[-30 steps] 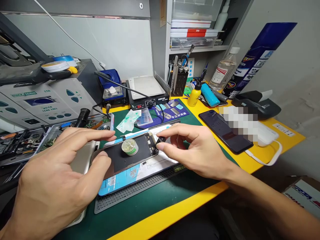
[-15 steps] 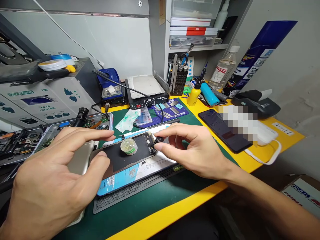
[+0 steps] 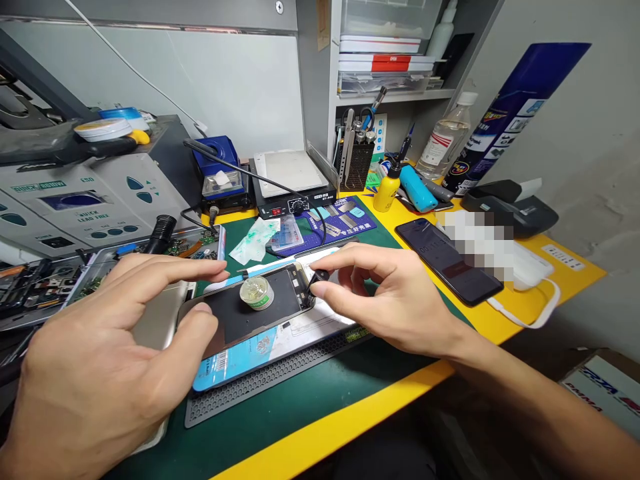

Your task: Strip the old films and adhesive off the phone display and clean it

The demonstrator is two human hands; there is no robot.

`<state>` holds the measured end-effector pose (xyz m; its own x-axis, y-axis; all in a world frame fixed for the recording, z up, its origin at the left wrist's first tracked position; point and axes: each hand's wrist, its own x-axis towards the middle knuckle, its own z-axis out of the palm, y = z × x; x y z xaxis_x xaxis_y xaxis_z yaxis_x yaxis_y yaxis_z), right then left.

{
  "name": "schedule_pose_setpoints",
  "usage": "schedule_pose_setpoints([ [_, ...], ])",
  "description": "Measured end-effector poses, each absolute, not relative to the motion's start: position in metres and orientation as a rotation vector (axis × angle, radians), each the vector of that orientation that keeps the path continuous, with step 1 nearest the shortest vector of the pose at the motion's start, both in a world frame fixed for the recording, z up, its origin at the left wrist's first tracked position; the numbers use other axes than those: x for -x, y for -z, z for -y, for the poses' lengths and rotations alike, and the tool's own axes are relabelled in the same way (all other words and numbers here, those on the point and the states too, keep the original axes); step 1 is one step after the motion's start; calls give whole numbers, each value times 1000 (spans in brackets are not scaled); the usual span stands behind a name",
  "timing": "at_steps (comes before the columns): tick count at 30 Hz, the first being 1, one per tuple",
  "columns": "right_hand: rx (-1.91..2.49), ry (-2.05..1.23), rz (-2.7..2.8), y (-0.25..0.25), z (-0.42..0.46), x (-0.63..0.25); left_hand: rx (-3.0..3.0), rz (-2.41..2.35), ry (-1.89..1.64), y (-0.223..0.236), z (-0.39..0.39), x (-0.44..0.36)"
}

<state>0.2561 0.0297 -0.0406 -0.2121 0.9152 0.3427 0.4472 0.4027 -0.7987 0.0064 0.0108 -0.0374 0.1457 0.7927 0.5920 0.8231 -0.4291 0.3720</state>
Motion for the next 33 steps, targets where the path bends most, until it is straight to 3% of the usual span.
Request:
schedule_pose_setpoints([
  [33,1138,-700,1843,42,-29,-258,2485,1660,1089,32,-11,-9],
])
